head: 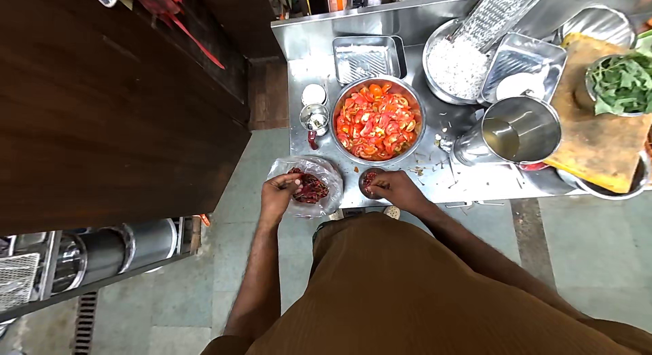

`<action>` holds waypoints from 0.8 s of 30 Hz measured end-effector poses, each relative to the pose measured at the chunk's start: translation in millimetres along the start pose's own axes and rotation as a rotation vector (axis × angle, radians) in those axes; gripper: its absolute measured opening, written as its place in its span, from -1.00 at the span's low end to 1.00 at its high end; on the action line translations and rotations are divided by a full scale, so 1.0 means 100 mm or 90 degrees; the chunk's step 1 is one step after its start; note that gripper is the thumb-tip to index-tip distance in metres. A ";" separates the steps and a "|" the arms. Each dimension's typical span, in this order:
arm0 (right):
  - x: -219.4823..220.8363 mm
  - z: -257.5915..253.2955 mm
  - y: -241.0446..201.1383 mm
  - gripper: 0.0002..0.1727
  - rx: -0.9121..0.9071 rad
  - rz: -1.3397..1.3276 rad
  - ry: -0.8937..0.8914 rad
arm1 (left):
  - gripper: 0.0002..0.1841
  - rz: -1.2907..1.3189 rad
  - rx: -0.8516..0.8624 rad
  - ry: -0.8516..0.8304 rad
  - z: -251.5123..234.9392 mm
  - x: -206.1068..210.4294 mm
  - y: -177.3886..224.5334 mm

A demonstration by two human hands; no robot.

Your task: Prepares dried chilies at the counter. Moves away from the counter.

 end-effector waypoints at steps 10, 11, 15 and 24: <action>0.20 -0.35 -0.66 -0.65 0.011 -0.260 -0.044 | -0.78 0.359 -0.060 -0.042 0.15 0.28 0.19; 0.23 -0.38 -0.72 -0.60 0.018 -0.295 -0.059 | -0.78 0.402 -0.048 -0.071 0.17 0.37 0.25; 0.35 -0.45 -0.88 -0.54 0.036 -0.437 -0.117 | -0.80 0.548 0.036 -0.200 0.25 0.72 0.43; 0.14 -0.36 -0.74 -0.80 0.027 -0.561 0.091 | -0.82 0.608 -0.027 -0.252 0.13 1.10 0.40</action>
Point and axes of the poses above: each hand's wrist, its own z-axis away from the middle knuckle, its own x-axis out of the palm, y = z × x, the point moved 6 cm from there along -z, towards the middle knuckle, and after that the axes turned 9 degrees about -z, right-handed, at the moved point
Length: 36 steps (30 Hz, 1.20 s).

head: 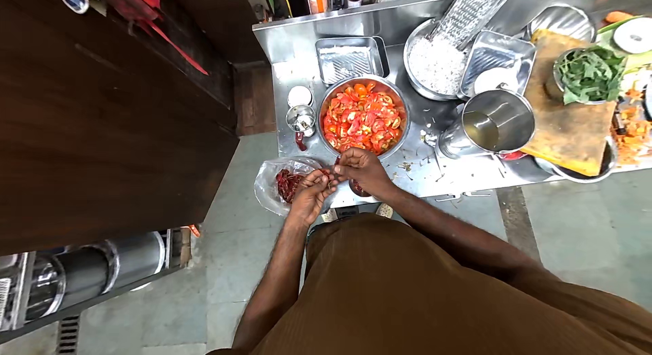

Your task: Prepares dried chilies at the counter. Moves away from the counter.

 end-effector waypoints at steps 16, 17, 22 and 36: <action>-0.41 0.24 -0.04 -0.80 -0.078 0.231 0.102 | -0.78 -0.231 0.017 0.116 -0.17 0.41 -0.23; -0.43 0.25 -0.05 -0.83 -0.087 0.243 0.104 | -0.75 -0.245 0.018 0.113 -0.16 0.43 -0.22; -0.46 0.30 -0.09 -0.87 -0.140 0.342 0.058 | -0.60 -0.243 0.011 0.100 -0.15 0.52 -0.21; -0.48 0.42 -0.10 -0.83 -0.135 0.350 0.017 | -0.78 -0.229 -0.062 0.093 -0.11 0.51 -0.24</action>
Point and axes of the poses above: each hand's wrist, its own z-axis away from the middle knuckle, its own x-axis out of the palm, y = z × x, the point moved 6 cm from there along -z, towards the middle knuckle, and after that the axes turned 9 degrees about -z, right-handed, at the moved point
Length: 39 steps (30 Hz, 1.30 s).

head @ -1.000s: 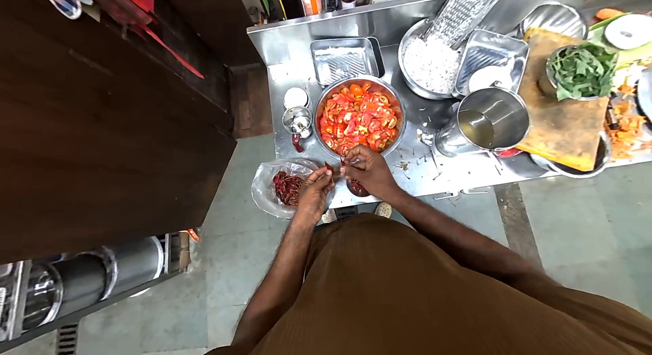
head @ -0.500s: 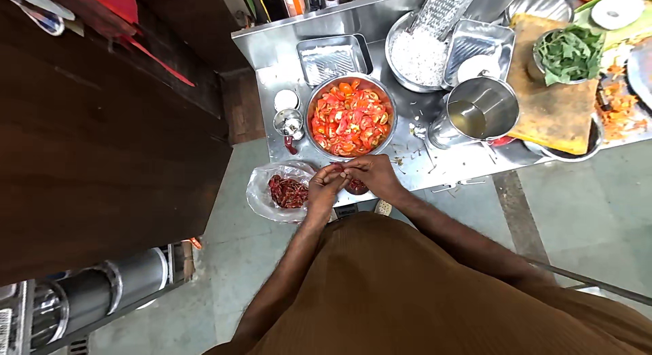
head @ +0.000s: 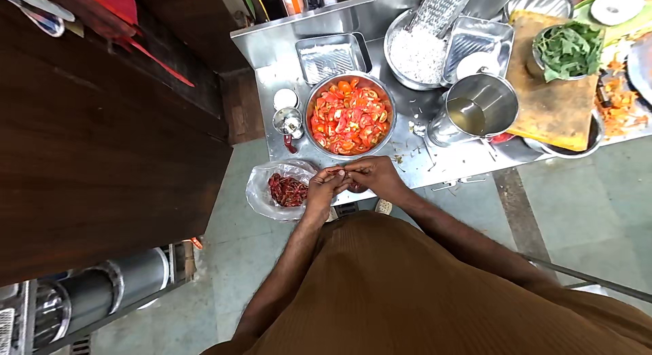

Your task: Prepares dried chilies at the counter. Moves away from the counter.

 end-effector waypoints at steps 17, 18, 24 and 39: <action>0.08 0.13 -0.16 -0.79 -0.117 0.274 -0.138 | -0.89 -0.239 0.052 -0.026 0.03 0.02 0.06; 0.05 0.12 -0.17 -0.79 -0.114 0.240 -0.162 | -0.90 -0.231 0.047 -0.036 0.03 0.03 0.05; -0.23 0.12 0.02 -0.80 0.050 -0.002 -0.107 | -0.89 -0.077 0.055 -0.085 -0.09 0.07 -0.01; -0.53 0.21 0.51 -0.48 0.112 0.295 -0.146 | -0.76 -0.506 0.021 -0.056 -0.50 0.34 -0.55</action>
Point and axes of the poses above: each hand's wrist, its own z-axis away from the middle knuckle, its own x-axis out of the palm, y = z × x, the point moved 6 cm from there along -z, towards the middle knuckle, and after that the axes turned 9 degrees about -z, right-handed, at the moved point
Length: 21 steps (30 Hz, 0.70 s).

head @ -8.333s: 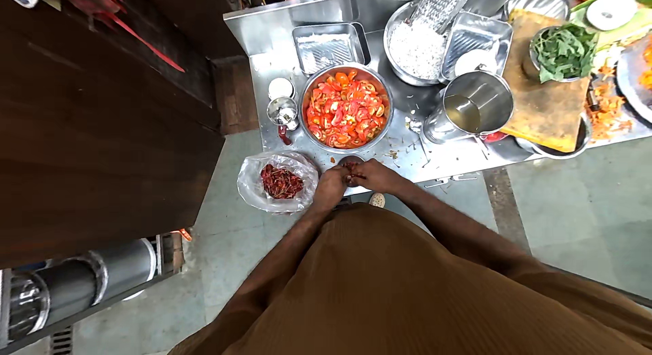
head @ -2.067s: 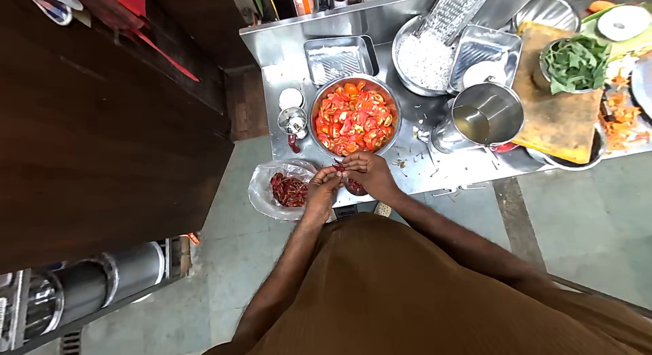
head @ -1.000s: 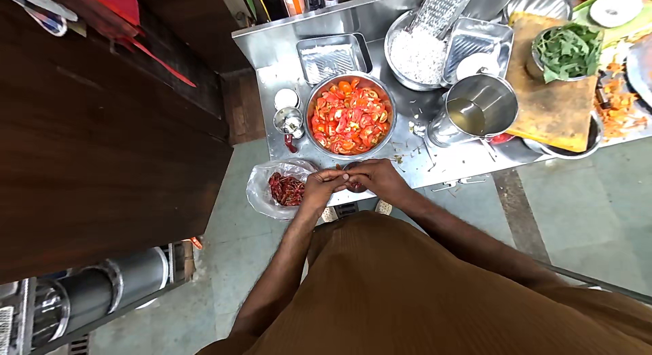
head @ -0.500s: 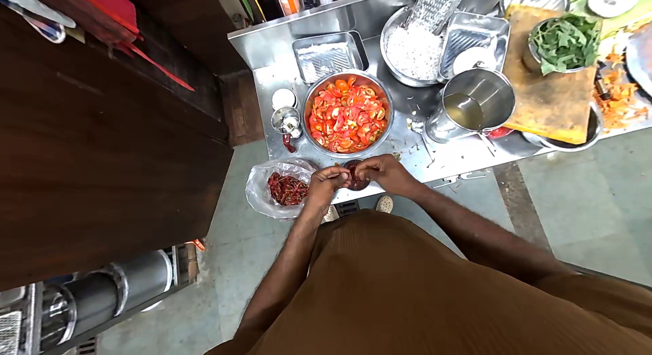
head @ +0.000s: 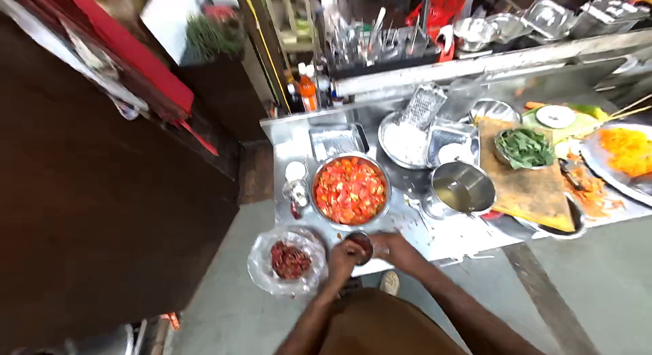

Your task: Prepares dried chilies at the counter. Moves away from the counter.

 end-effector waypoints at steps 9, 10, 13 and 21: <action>0.31 -0.14 -0.02 -0.84 -0.158 -0.022 -0.036 | -0.69 0.346 -0.169 -0.102 0.02 0.17 -0.21; 0.33 -0.14 -0.02 -0.83 -0.164 -0.028 -0.043 | -0.69 0.351 -0.181 -0.116 0.03 0.17 -0.23; 0.35 -0.14 0.01 -0.79 -0.179 -0.034 -0.025 | -0.69 0.341 -0.159 -0.134 0.02 0.13 -0.22; 0.44 -0.14 0.00 -0.79 -0.146 -0.004 0.076 | -0.76 -0.158 0.051 -0.030 0.03 -0.11 0.01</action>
Point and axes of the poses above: each hand's wrist, its own z-axis away from the middle knuckle, its own x-axis out of the palm, y = z × x, the point moved 6 cm from there along -z, towards the middle knuckle, and after that the axes turned 9 degrees about -z, right-handed, at the moved point
